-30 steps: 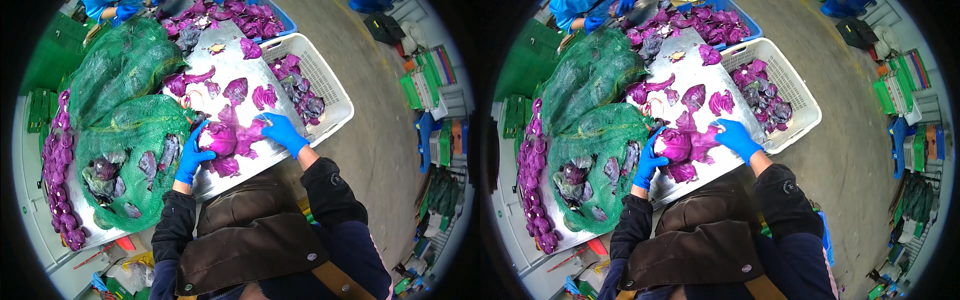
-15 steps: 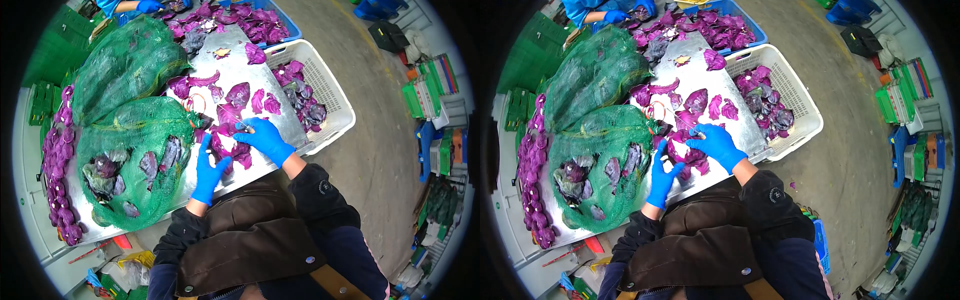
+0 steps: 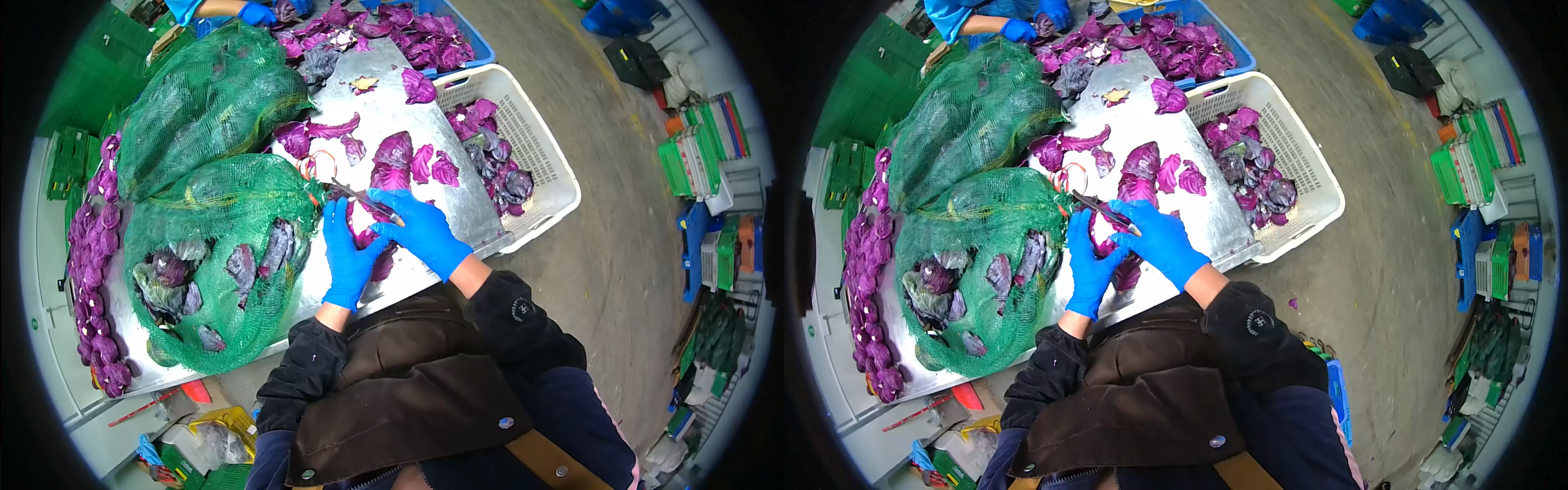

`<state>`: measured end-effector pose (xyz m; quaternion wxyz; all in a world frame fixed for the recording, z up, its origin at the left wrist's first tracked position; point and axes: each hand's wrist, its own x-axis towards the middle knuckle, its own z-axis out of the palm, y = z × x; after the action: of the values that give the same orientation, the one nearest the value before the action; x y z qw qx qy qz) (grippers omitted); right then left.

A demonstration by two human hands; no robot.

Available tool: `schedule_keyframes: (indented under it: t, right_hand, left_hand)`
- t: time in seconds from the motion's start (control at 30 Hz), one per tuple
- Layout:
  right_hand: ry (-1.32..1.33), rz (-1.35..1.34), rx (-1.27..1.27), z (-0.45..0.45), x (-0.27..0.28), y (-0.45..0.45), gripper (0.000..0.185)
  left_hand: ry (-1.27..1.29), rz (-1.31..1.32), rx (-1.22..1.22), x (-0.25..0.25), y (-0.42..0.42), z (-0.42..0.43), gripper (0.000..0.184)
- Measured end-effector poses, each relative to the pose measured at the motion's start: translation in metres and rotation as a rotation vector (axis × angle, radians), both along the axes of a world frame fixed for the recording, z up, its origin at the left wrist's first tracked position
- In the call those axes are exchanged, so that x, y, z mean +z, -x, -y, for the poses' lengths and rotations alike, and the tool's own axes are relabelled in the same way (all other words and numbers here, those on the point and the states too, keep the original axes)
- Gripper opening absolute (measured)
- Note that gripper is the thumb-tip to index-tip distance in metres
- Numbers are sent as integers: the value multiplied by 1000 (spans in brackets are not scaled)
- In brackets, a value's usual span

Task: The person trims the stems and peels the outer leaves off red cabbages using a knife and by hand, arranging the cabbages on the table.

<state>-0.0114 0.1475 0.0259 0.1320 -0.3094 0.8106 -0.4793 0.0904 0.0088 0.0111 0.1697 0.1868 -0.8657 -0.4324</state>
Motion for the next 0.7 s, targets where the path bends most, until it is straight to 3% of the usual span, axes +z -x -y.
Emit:
schedule_keyframes:
  t: [0.03, 0.07, 0.1, 0.17, 0.23, 0.3, 0.37, 0.47, 0.6, 0.7]
  right_hand:
    - [0, 1, -3, -1, 3, 1, 57]
    - [-66, 48, 0, 0, 9, 4, 56]
    - [-128, 97, 1, 1, 14, 5, 55]
    - [-168, 138, 12, 0, 15, 10, 55]
    - [-44, 111, -33, -2, 1, 9, 56]
    - [-86, 129, -54, -6, 3, 10, 59]
    - [-125, 133, -72, -11, 8, 17, 62]
    - [-466, -112, -15, -19, 23, 20, 75]
    - [-743, -206, 102, -11, 46, 12, 59]
    - [-678, -224, 80, -7, 32, 17, 59]
  left_hand:
    - [131, -54, 36, 1, -2, -1, 97]
    - [45, -50, 67, 3, -10, -1, 96]
    - [151, -29, 67, 0, -20, 2, 94]
    - [-316, 63, 98, -3, -27, -5, 93]
    - [-285, 77, 70, -8, -13, -6, 93]
    - [98, 9, 37, -19, 9, -6, 95]
    - [87, 7, 5, -17, 23, -1, 97]
    - [-34, 2, -43, -16, 32, 1, 101]
    - [-25, 29, -49, -11, 37, -4, 102]
    - [47, 71, -88, -13, 37, -6, 101]
